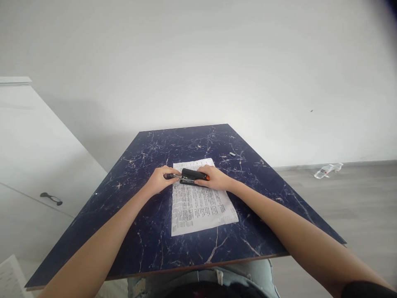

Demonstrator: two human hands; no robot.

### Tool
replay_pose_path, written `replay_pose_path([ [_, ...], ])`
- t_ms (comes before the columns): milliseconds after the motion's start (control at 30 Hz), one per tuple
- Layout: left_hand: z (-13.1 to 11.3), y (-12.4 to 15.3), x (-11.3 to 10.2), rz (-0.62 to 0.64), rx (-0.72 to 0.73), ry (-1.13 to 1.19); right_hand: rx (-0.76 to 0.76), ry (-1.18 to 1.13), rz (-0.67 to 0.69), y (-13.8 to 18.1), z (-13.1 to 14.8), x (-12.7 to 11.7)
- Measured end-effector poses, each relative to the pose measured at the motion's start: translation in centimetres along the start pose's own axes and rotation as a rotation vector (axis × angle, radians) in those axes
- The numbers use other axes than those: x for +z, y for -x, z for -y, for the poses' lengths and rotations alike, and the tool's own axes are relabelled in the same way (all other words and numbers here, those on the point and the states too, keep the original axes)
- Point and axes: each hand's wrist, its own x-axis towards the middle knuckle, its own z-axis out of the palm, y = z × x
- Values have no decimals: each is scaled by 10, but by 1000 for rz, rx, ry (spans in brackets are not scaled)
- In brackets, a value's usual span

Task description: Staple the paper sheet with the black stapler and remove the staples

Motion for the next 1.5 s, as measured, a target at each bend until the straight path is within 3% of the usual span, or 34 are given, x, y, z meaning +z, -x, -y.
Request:
replay_pose_path([
  [333, -5, 1, 1, 14, -54, -40, -5, -20, 18, 0, -3, -1],
  [433, -5, 3, -4, 26, 30, -23, -14, -4, 21, -1, -4, -1],
  [600, -2, 6, -17, 163, 214, -83, -19, 14, 14, 0, -3, -1],
  [800, 2, 11, -26, 142, 13, 116, -19, -65, -9, 1, -4, -2],
  [967, 7, 12, -22, 245, -77, 356, 41, -224, -50, 3, -11, -2],
  [1233, -8, -2, 14, 37, 14, 313, -15, -352, -53, 0, 4, 6],
  [1433, -7, -5, 9, -31, 84, 146, -60, -334, -113, -2, 8, 8],
  [1500, -1, -7, 7, -61, 37, 59, -32, -306, -162, -4, 4, 3],
])
